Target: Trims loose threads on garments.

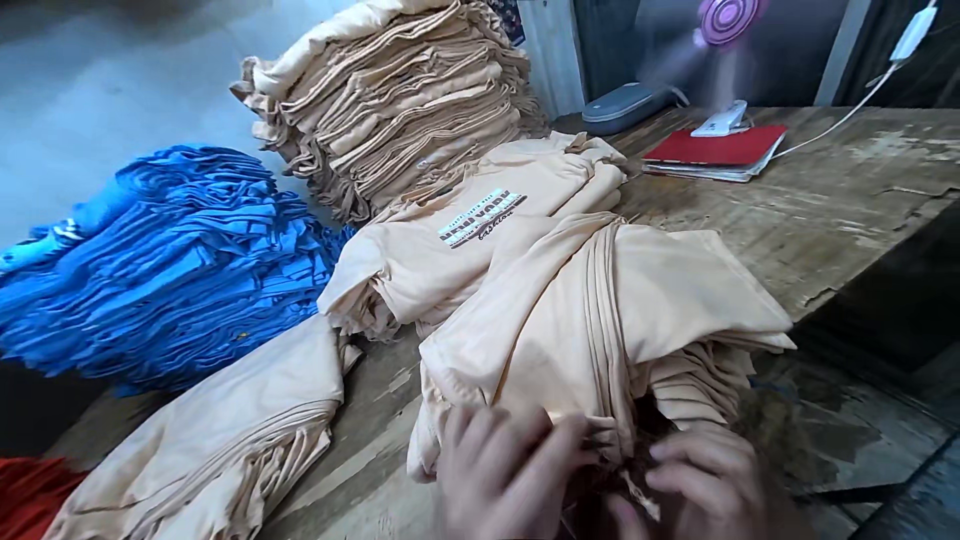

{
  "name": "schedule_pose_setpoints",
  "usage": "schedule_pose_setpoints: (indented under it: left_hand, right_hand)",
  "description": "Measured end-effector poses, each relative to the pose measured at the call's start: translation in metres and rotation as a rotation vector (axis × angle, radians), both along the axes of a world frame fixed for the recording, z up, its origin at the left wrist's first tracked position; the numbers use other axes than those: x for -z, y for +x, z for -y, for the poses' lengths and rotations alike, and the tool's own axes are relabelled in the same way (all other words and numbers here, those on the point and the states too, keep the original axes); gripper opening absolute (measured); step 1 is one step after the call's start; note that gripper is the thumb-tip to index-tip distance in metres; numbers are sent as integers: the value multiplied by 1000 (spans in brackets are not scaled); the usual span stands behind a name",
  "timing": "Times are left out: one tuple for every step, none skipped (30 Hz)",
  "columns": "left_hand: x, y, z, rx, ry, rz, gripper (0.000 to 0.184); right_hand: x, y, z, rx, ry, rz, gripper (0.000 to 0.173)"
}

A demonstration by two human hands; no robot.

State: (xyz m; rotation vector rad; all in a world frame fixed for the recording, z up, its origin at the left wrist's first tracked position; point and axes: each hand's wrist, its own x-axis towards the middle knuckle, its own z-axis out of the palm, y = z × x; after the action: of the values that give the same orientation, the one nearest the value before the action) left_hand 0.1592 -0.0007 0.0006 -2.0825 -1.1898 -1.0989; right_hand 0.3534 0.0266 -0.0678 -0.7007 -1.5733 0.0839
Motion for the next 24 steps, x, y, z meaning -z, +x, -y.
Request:
schedule_pose_setpoints:
  left_hand:
    - [-3, -7, -6, 7, -91, 24, 33]
    - [-7, -19, -11, 18, -161, 58, 28]
    - [-12, -34, -12, 13, -192, 138, 19]
    - [-18, -52, -10, -41, -147, 252, 16]
    - [-27, -70, -8, -114, -42, 378, 15]
    - [-35, -87, -6, -187, 72, 494, 13]
    - [-42, -98, -4, -267, 168, 580, 15]
    - [-46, -102, -2, -328, 224, 608, 18]
    - [-46, -98, 2, -348, 229, 576, 19]
    - [-44, -87, 9, -329, 180, 507, 18]
    - [-40, -73, 15, -289, 104, 431, 18]
    - [-35, -57, 18, -249, 36, 363, 19]
    - [-29, -42, 16, -219, 5, 316, 18]
    - [-22, -28, 11, -206, 10, 288, 15]
    - [-16, -18, 5, -200, 31, 273, 13]
    - [-11, -13, 0, -212, 46, 256, 12]
    - [-7, -13, -5, -241, 48, 238, 13]
    - [-3, -18, -10, -267, 40, 226, 15]
    - [0, -26, -15, -286, 23, 221, 18]
    - [4, -36, -19, -295, 3, 224, 20]
    - [6, -45, -20, -291, -20, 237, 22]
    - [8, -53, -19, -280, -40, 256, 22]
    - [9, -57, -15, -273, -59, 277, 24]
    - [9, -59, -12, -277, -74, 291, 28]
  right_hand:
    - [1, -3, -2, -21, -42, 35, 32]
    - [2, -5, -7, -60, -66, 59, 28]
    - [4, -2, -12, -109, -67, 60, 20]
    - [4, 8, -15, -152, -77, 56, 17]
    - [4, 22, -16, -148, -103, 40, 14]
    - [4, 36, -17, -93, -130, -3, 11]
    - [3, 48, -18, -17, -151, -58, 7]
    - [2, 58, -19, 42, -160, -92, 6]
    - [-1, 63, -18, 66, -159, -94, 9]
    - [-6, 63, -16, 43, -153, -62, 16]
    - [-11, 59, -12, -1, -140, 8, 24]
    - [-16, 49, -9, -35, -111, 83, 31]
    - [-20, 35, -7, -30, -81, 156, 39]
    - [-21, 19, -7, 23, -41, 208, 45]
    - [-20, 4, -10, 110, -2, 232, 44]
    - [-18, -7, -16, 194, 29, 230, 35]
    - [-15, -13, -24, 250, 56, 204, 23]
    - [-12, -13, -30, 261, 70, 159, 12]
    - [-10, -9, -33, 243, 69, 110, 8]
    - [-9, -2, -33, 219, 60, 61, 9]
    - [-8, 7, -31, 216, 44, 25, 12]
    - [-7, 17, -28, 237, 17, -10, 14]
    - [-5, 28, -27, 278, -14, -41, 15]
    - [-3, 38, -26, 328, -43, -69, 14]
